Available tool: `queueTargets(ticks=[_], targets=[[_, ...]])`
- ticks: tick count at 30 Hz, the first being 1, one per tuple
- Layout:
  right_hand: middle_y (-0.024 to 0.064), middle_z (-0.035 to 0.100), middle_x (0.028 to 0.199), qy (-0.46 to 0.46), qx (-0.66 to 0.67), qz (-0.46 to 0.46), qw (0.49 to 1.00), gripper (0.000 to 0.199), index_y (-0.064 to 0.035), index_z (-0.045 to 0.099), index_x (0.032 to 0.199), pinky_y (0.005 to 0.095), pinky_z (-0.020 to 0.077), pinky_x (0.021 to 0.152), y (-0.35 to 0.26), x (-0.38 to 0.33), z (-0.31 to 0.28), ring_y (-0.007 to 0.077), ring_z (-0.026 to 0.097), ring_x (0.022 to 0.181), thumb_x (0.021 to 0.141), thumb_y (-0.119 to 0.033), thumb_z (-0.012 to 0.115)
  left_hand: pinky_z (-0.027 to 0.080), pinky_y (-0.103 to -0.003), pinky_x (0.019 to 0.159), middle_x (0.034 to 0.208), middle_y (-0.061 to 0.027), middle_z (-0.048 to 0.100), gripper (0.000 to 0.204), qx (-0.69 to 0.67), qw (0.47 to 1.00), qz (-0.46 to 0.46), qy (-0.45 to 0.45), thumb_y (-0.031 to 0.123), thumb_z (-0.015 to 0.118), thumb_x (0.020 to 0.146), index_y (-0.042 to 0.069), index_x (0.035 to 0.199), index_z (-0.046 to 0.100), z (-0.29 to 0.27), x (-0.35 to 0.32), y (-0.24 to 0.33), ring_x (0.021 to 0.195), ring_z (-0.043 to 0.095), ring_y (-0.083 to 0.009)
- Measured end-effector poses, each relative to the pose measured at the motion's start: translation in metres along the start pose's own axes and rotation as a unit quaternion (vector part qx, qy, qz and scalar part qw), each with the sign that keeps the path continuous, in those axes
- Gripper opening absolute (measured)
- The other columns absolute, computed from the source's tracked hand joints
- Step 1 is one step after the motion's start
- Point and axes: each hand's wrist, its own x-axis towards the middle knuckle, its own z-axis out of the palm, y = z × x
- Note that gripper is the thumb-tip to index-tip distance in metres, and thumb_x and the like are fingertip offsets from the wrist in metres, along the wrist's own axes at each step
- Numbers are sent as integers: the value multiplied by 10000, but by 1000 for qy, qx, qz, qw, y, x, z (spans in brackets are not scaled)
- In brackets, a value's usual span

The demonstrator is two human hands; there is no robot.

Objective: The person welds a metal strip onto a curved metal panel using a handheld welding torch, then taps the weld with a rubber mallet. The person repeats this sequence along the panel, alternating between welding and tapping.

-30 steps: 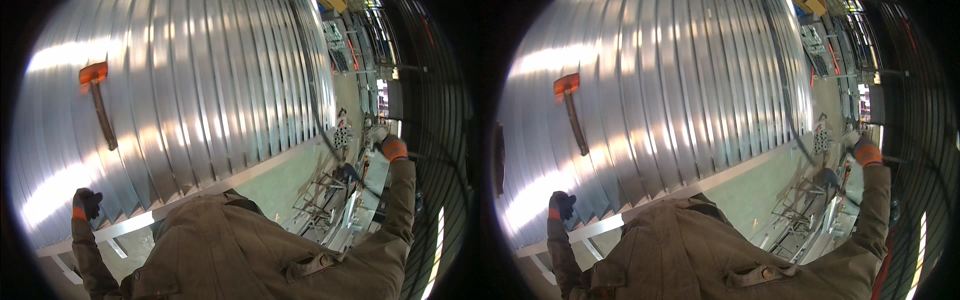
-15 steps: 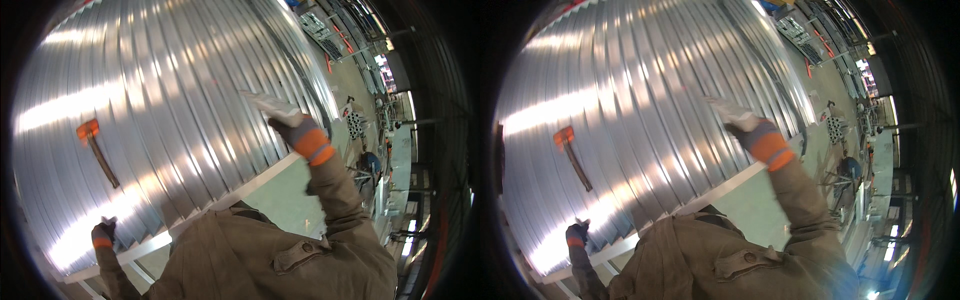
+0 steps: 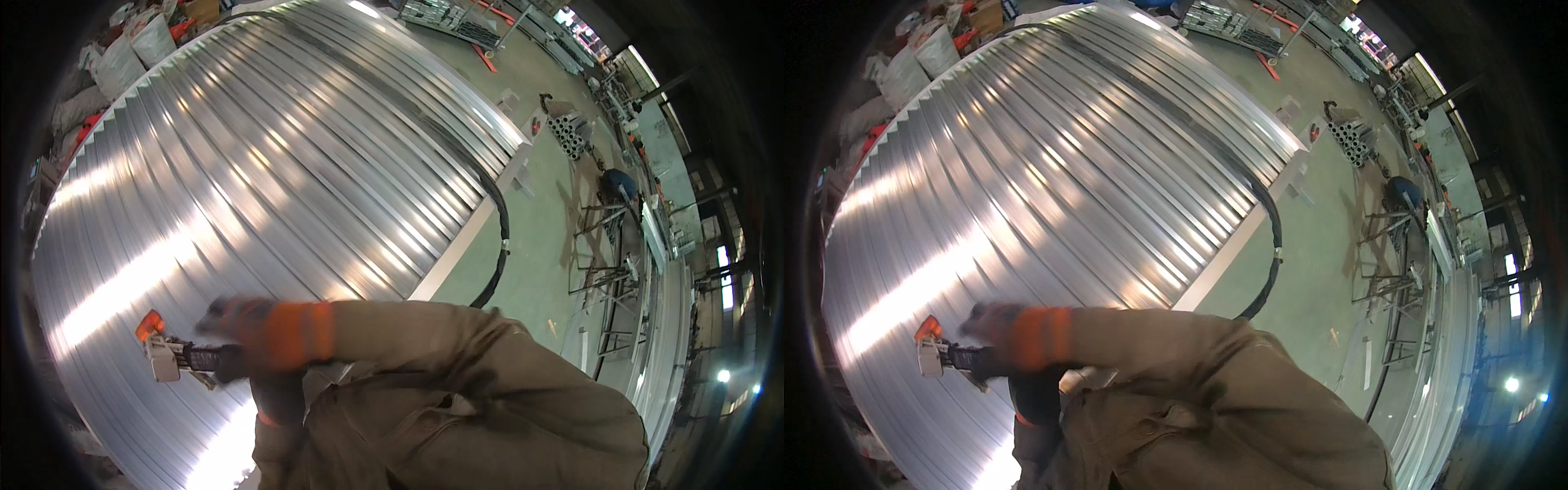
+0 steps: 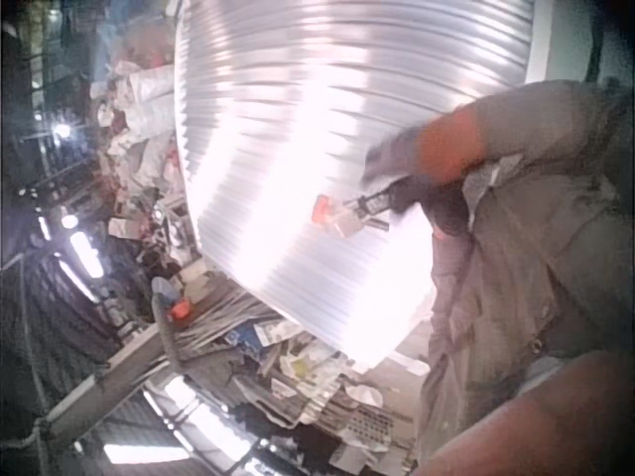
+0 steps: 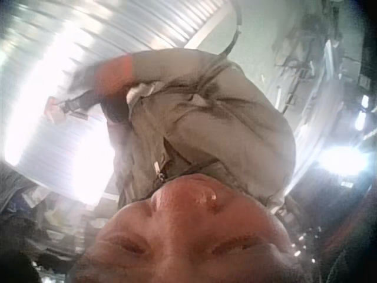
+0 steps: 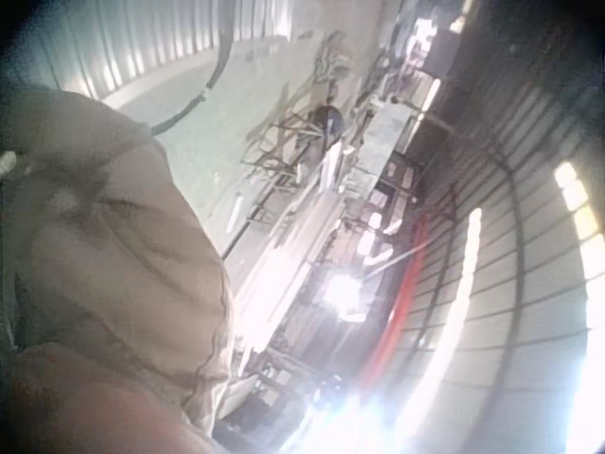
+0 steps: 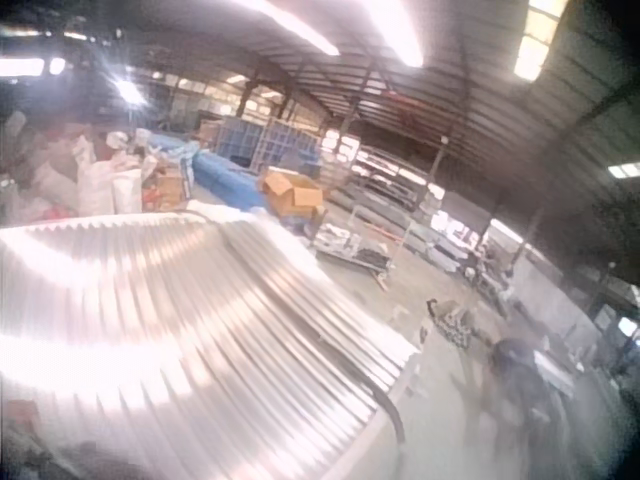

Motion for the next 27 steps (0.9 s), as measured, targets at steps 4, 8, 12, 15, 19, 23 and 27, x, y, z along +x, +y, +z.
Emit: queueTargets(ticks=[4,8,12,15,19,23,27], targets=[[177,643,1464,281,-89,339,893,613,-113,584,1485,429,568,1052,187,-161,-136,320,676,1256,998,-423,790,586,-442,743,964,-121,668,376,72,992,63,77,331,585,1078,-1,1255,578,0,-6,12,795,674,-251],[320,483,1617,397,-288,615,617,979,-86,458,1639,528,428,1203,288,-434,-262,479,507,1460,923,-698,724,571,-392,711,825,-81,671,346,114,983,61,134,359,590,1062,38,1191,602,11,0,18,741,678,-236],[225,544,1350,416,-154,790,423,854,-24,546,1406,499,420,1034,311,-614,-224,366,522,1249,916,-701,719,631,-436,798,884,-100,709,368,47,993,43,95,360,643,1069,24,1214,604,23,2,13,813,736,-267],[136,586,983,461,68,760,453,796,-73,642,1137,472,416,744,343,-658,-166,294,544,885,888,-830,645,646,-455,842,916,-117,731,384,92,988,53,113,377,646,1068,26,1219,605,31,6,3,850,760,-281],[36,594,738,634,26,625,455,696,-118,708,919,418,390,529,374,-666,-166,209,516,615,959,-802,585,635,-443,844,937,-126,743,386,135,979,73,134,383,651,1059,33,1217,611,42,13,-1,861,756,-297],[-19,540,707,813,42,321,483,565,-120,765,1000,331,354,520,350,-619,-330,136,466,580,1066,-651,583,617,-432,878,987,-137,749,338,147,980,83,110,330,636,1068,40,1241,612,54,19,-1,928,752,-309],[16,609,847,847,79,195,489,531,-121,702,1282,379,424,598,314,-518,-548,170,548,716,1050,-593,628,601,-433,950,1124,-116,737,294,138,983,46,110,246,632,1091,45,1300,588,70,29,-21,1057,727,-285]])
